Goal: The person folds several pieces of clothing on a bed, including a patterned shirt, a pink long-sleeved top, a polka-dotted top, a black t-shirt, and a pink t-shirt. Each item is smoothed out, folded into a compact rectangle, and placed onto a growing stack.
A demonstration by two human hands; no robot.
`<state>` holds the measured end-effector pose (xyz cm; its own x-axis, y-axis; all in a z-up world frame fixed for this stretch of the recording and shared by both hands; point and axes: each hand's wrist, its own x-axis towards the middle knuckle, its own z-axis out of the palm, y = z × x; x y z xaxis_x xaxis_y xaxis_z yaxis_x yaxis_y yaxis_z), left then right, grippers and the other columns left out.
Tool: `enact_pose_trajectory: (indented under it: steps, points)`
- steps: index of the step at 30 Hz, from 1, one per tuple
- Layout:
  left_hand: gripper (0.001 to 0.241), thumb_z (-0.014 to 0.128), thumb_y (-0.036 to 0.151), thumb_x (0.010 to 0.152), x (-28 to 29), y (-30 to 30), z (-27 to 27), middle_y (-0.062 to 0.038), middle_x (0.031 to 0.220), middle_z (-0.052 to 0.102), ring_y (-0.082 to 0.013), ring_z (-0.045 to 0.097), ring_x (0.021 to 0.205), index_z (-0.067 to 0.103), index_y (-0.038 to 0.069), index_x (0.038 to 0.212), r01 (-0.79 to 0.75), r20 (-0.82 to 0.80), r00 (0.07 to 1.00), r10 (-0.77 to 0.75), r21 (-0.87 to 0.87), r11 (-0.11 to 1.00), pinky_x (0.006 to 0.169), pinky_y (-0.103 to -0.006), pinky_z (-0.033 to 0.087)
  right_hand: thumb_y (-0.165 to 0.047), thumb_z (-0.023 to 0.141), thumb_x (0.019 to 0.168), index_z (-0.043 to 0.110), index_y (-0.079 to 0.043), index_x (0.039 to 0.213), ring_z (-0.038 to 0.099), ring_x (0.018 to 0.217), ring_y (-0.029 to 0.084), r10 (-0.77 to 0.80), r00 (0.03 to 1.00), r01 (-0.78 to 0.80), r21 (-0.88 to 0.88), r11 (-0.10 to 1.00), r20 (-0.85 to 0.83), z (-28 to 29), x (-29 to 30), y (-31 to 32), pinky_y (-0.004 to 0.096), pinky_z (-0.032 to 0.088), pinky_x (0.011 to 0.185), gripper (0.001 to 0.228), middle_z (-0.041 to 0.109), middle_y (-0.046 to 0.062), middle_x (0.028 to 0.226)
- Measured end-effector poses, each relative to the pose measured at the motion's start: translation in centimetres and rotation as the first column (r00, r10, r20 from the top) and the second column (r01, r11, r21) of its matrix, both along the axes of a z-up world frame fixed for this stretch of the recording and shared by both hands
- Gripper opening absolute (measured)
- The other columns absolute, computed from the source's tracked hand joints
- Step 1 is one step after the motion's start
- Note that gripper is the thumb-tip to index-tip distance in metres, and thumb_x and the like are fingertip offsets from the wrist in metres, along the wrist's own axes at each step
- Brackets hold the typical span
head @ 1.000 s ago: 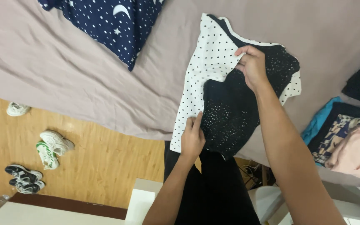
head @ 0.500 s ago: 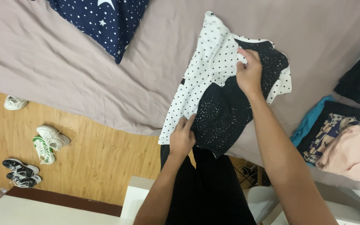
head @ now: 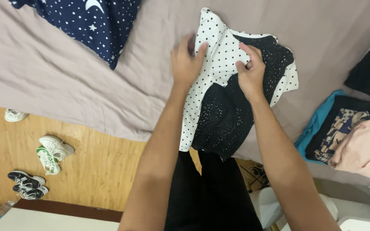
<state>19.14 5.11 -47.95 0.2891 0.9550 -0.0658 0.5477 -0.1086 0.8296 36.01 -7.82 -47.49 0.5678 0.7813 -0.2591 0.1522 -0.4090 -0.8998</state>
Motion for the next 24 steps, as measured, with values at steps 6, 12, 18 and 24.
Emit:
enact_pose_trajectory:
  steps: [6, 12, 18, 24]
  points:
    - [0.04, 0.078, 0.041, 0.082, 4.5, 6.1, -3.8, -0.007, 0.093, 0.08, -0.0256, 0.076, 0.086, 0.075, 0.012, 0.11, -0.043, -0.071, 0.997, 0.031, -0.163, 0.986, 0.08, -0.0411, 0.056, 0.014, 0.066, 0.093, 0.069, -0.006, 0.134, 0.063, 0.114, 0.01, -0.01, 0.999, 0.011, 0.007, 1.0, -0.04, -1.2, 0.5, -0.5, 0.021, 0.053, 0.087, 0.046, 0.054, 0.007, 0.143]
    - [0.023, 0.072, 0.032, 0.089, 5.5, 8.3, -5.4, -0.007, 0.082, 0.081, -0.0243, 0.078, 0.077, 0.079, 0.01, 0.09, -0.095, -0.099, 0.992, 0.073, -0.244, 0.965, 0.075, -0.0374, 0.059, 0.01, 0.069, 0.093, 0.071, -0.008, 0.129, 0.054, 0.091, 0.009, 0.023, 0.995, -0.032, -0.09, 0.995, -0.093, -1.5, 0.6, -0.8, 0.022, 0.048, 0.074, 0.04, 0.051, 0.005, 0.14]
    - [0.018, 0.061, 0.015, 0.101, 4.3, 3.5, -2.0, -0.013, 0.107, 0.074, -0.0341, 0.068, 0.101, 0.067, 0.004, 0.114, -0.151, 0.027, 0.989, 0.149, 0.176, 0.973, 0.091, -0.044, 0.053, -0.006, 0.069, 0.103, 0.072, -0.011, 0.129, 0.06, 0.095, 0.006, -0.26, 0.927, 0.26, -0.038, 0.965, -0.271, -0.3, -0.8, -0.7, 0.02, 0.05, 0.075, 0.027, 0.058, 0.002, 0.132]
    - [0.037, 0.065, 0.0, 0.091, 1.5, -1.0, -2.5, 0.003, 0.131, 0.058, -0.026, 0.066, 0.106, 0.065, 0.019, 0.124, 0.366, -0.094, 0.929, -0.359, 0.389, 0.845, 0.093, -0.0379, 0.053, -0.003, 0.077, 0.097, 0.077, -0.006, 0.125, 0.054, 0.081, 0.009, -0.273, 0.961, 0.269, -0.106, 0.957, -0.032, -1.0, -3.5, -1.1, 0.023, 0.051, 0.073, 0.028, 0.059, 0.003, 0.117]
